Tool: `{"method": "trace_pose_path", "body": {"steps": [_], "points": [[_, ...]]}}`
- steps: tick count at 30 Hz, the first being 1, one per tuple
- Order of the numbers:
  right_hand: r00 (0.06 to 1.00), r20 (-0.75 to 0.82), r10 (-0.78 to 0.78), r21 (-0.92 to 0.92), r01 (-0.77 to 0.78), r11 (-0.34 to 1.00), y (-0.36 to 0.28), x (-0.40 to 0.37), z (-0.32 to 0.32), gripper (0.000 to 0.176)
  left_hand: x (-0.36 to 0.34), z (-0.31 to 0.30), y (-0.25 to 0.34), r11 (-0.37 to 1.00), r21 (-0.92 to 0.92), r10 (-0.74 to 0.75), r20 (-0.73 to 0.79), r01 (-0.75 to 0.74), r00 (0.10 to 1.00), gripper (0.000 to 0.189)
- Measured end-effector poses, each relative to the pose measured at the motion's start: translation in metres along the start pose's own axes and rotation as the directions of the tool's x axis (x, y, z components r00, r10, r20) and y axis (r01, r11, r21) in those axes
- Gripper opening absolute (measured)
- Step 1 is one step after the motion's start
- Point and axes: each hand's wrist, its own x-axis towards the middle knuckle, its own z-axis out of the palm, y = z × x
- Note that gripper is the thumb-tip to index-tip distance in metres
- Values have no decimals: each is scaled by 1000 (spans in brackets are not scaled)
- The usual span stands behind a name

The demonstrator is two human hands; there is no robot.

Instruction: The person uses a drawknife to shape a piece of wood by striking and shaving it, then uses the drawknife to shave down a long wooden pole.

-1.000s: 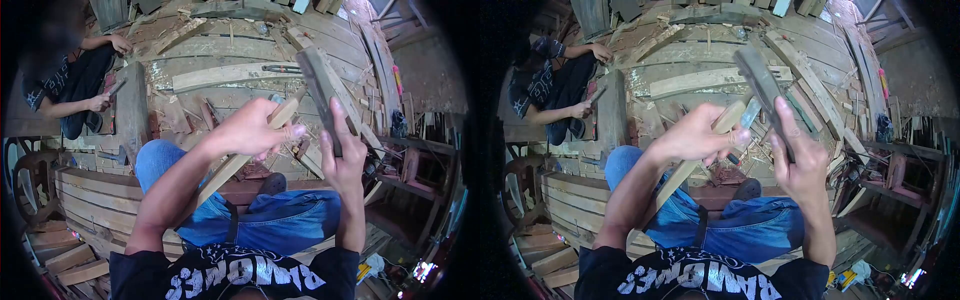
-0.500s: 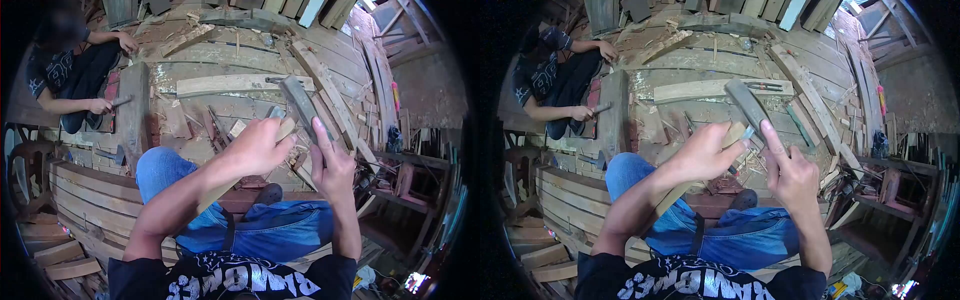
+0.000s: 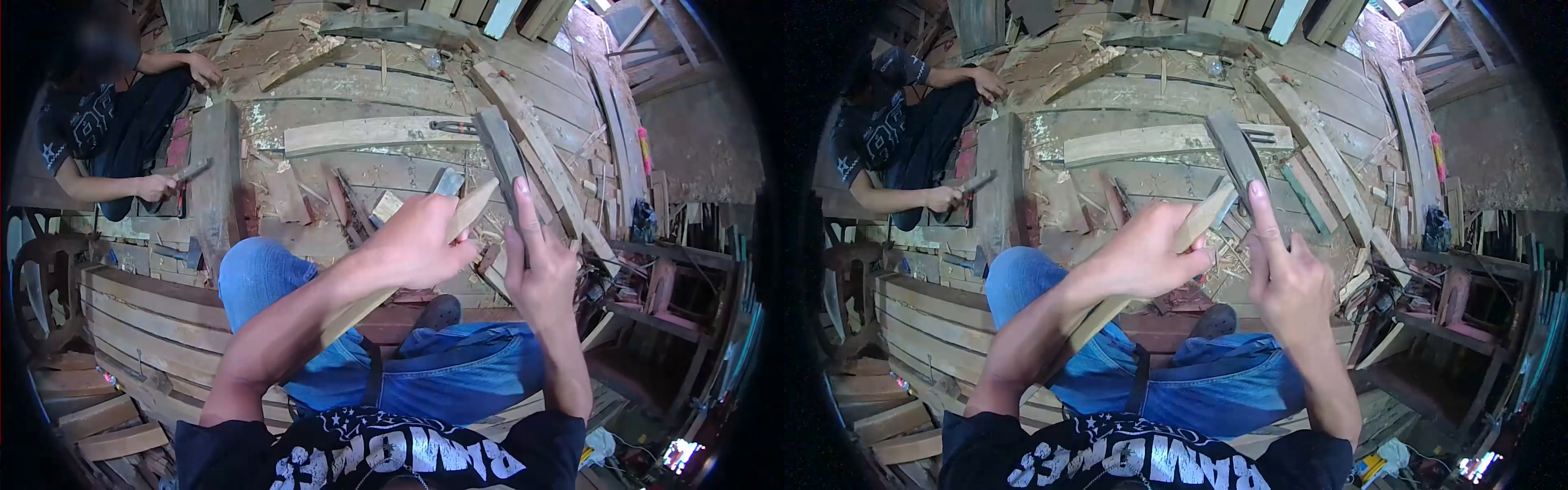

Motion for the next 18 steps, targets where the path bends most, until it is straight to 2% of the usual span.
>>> {"method": "trace_pose_path", "body": {"steps": [1, 3, 5, 6, 8, 9, 10, 12, 14, 16, 18], "points": [[999, 15, 37, 1, -37, 999, 5, 2, -2, 66, 0, 4, -3, 999, -30, 36, -35, -37, 999, 23], [996, 34, 82, 13, -82, 997, 7, 7, 0, 66, -3, -1, 1, 999, -44, 13, -34, -14, 999, 22], [977, -156, 143, 348, -81, 934, 6, 11, 2, 66, -2, -7, 6, 995, -87, -42, -27, 39, 999, 20], [979, -147, 143, 345, -85, 935, 5, 8, 1, 66, -1, -7, 4, 994, -96, -45, -24, 42, 999, 20], [995, -71, -69, 167, 80, 983, -2, 2, 0, 64, 3, -9, 2, 1000, 6, 6, -55, -6, 998, 13], [997, 29, -73, 121, 69, 990, -10, -1, -3, 64, 1, -14, 11, 998, 11, -67, -1, 67, 998, 14], [997, 28, -67, 123, 63, 990, -8, 1, -2, 64, 2, -12, 7, 997, 14, -70, 4, 70, 998, 14], [999, -42, -26, 77, 29, 997, -1, 5, 0, 64, 4, -6, 2, 999, 21, 29, -34, -28, 999, 13], [998, -52, -18, 36, 20, 999, -8, 3, -4, 63, 5, -4, 3, 999, -9, 31, -9, -32, 999, 13], [991, 84, -102, -7, 103, 995, -17, -3, -5, 62, 8, -5, 2, 999, 9, -33, -4, 33, 999, 14], [999, -37, -21, -12, 21, 1000, -1, 10, -2, 61, 5, -5, -1, 997, 18, -78, 1, 78, 997, 14]]}}
